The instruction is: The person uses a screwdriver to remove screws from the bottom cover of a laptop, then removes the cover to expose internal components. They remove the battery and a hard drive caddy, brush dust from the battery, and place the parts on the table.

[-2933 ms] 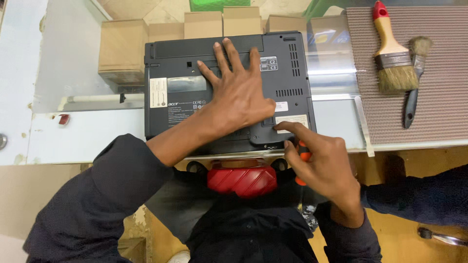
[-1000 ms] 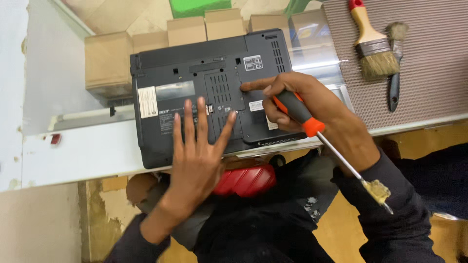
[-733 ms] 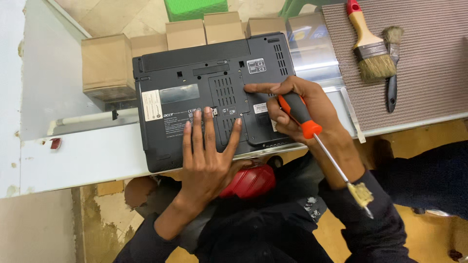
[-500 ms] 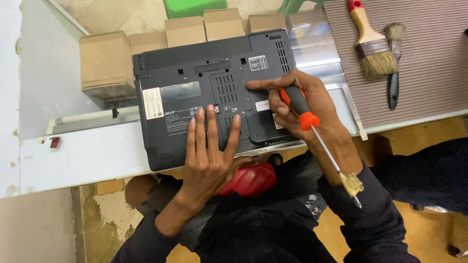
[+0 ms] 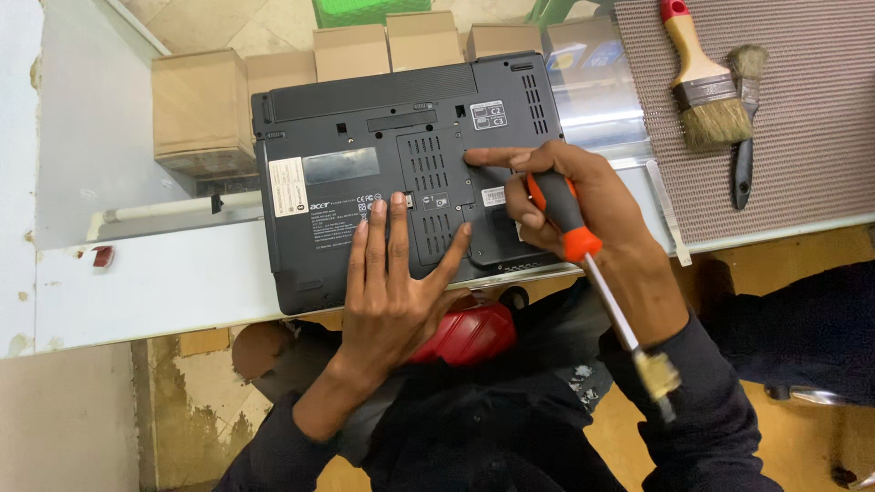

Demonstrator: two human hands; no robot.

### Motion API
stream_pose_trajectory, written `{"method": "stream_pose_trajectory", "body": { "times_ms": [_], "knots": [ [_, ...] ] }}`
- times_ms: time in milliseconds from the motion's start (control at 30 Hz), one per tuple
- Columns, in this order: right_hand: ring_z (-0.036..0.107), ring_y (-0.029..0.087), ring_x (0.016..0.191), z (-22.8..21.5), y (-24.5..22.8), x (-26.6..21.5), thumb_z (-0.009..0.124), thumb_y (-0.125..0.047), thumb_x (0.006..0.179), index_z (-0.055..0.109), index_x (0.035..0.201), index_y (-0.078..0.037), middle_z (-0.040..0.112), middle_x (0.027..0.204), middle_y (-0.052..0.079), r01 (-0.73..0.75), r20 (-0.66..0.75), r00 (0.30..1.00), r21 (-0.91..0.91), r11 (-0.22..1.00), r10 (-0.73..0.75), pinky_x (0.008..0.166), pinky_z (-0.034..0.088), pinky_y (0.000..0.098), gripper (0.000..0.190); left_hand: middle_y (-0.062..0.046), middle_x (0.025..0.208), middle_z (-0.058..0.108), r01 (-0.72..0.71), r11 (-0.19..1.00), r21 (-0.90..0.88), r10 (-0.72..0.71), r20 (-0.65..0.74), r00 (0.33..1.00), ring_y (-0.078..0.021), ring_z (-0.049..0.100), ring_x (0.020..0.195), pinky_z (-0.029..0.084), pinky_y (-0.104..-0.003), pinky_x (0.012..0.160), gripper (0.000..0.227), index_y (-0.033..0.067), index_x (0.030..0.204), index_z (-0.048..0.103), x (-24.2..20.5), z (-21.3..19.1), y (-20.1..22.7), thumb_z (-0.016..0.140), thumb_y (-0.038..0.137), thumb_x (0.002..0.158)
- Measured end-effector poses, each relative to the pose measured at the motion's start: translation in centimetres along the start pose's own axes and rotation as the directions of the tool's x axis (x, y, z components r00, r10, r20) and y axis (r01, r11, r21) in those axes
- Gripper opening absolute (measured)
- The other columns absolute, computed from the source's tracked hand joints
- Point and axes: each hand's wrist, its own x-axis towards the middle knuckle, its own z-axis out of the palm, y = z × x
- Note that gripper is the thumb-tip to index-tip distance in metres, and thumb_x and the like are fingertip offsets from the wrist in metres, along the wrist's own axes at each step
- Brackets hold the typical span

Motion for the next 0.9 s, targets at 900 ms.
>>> {"method": "stream_pose_trajectory", "body": {
  "times_ms": [900],
  "knots": [
    [0.064, 0.024, 0.073, -1.4, -3.1, -2.7, 0.053, -0.01, 0.136, 0.052, 0.114, 0.012, 0.067, 0.094, 0.02, 0.448, 0.281, 0.319, -0.886, -0.118, -0.905, 0.067, 0.048, 0.0319, 0.031, -0.019, 0.135, 0.055, 0.095, 0.991, -0.099, -0.072, 0.212, 0.975, -0.035, 0.055, 0.127, 0.046, -0.053, 0.104, 0.098, 0.0169, 0.152, 0.048, 3.4, -0.8, 0.5, 0.015, 0.087, 0.092]
  ]
}}
